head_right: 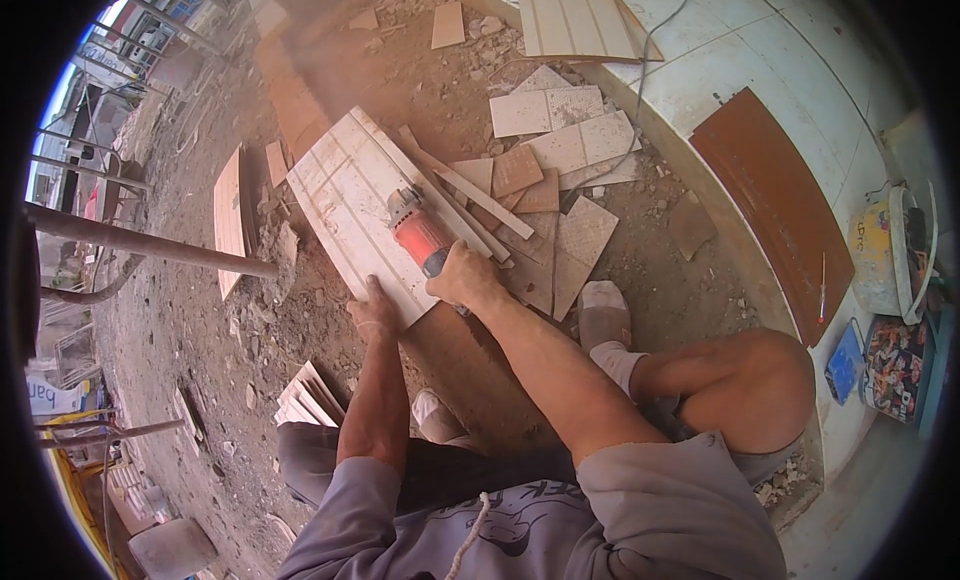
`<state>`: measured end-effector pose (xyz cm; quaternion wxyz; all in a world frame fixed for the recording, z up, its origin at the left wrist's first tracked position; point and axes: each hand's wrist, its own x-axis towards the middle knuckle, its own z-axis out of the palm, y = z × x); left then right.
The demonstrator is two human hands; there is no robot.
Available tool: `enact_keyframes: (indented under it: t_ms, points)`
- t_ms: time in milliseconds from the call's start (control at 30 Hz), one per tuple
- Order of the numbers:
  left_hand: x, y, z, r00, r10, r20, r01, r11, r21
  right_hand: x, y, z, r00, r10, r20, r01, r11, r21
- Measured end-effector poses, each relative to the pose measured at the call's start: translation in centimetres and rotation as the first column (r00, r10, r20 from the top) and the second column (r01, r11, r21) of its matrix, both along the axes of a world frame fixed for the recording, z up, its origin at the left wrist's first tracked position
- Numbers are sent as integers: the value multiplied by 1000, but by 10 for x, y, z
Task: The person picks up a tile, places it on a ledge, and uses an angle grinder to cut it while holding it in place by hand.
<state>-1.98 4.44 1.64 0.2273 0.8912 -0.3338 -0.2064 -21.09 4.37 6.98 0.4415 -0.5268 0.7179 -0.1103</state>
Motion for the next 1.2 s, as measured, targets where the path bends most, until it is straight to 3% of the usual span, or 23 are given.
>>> enact_keyframes:
  t_ms: [1200]
  points:
    - [2,-1,-6,999,3,50,-2,1000,-13,-3,16,-7,1000,-8,-7,8,1000,1]
